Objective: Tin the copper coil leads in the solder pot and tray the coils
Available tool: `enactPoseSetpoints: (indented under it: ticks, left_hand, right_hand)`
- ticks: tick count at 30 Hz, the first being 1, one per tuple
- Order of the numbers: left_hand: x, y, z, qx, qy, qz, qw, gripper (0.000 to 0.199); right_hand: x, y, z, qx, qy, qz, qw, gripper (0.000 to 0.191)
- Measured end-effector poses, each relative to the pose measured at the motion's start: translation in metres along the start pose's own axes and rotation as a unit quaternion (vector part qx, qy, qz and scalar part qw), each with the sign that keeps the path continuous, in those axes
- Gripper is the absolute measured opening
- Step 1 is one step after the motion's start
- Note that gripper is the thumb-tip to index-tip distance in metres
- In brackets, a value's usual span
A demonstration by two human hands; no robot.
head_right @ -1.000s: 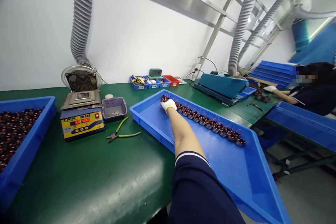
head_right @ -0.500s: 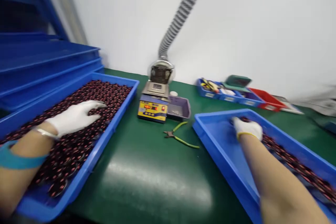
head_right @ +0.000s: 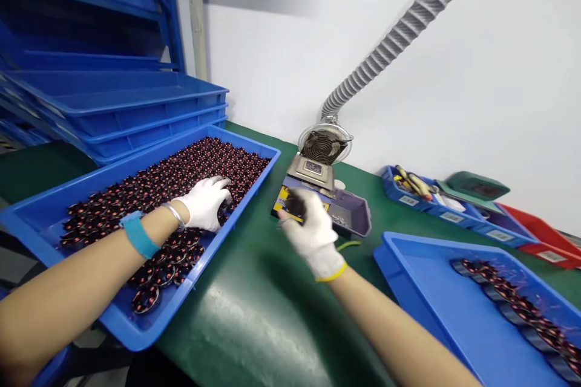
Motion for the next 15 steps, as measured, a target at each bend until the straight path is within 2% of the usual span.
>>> enactPoseSetpoints:
  ticks: [2, 4, 6, 9, 12, 15]
  left_hand:
    - [-0.005, -0.001, -0.003, 0.006, 0.009, -0.01, 1.0, 0.069]
    - [-0.011, 0.0, -0.005, 0.007, 0.034, -0.018, 0.999, 0.07]
    - [-0.019, 0.001, -0.005, 0.01, 0.072, -0.032, 0.997, 0.075]
    - [-0.028, -0.001, -0.001, 0.02, 0.134, -0.058, 0.989, 0.077]
    - [-0.028, -0.007, 0.008, 0.023, 0.17, -0.063, 0.983, 0.063]
    - [-0.025, -0.013, 0.014, 0.031, 0.194, -0.065, 0.978, 0.038]
  right_hand:
    - [-0.027, 0.021, 0.03, -0.033, -0.11, -0.118, 0.986, 0.044]
    - [-0.035, 0.041, 0.043, -0.027, -0.195, -0.187, 0.962, 0.042]
    - [-0.025, 0.054, 0.055, -0.03, -0.215, -0.189, 0.958, 0.04]
    - [-0.007, 0.067, 0.078, -0.079, -0.199, -0.158, 0.964, 0.036]
    - [-0.001, 0.07, 0.085, -0.101, -0.2, -0.143, 0.964, 0.036]
    - [-0.002, 0.067, 0.085, -0.107, -0.211, -0.14, 0.962, 0.033]
Point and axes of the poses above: each hand's wrist, its own y-axis away from the middle knuckle, its own z-axis out of the palm, x = y × z, the point moved 10 cm from there along -y, towards the middle knuckle, and after that the axes turned 13 degrees about -y, right-handed, at the moved point
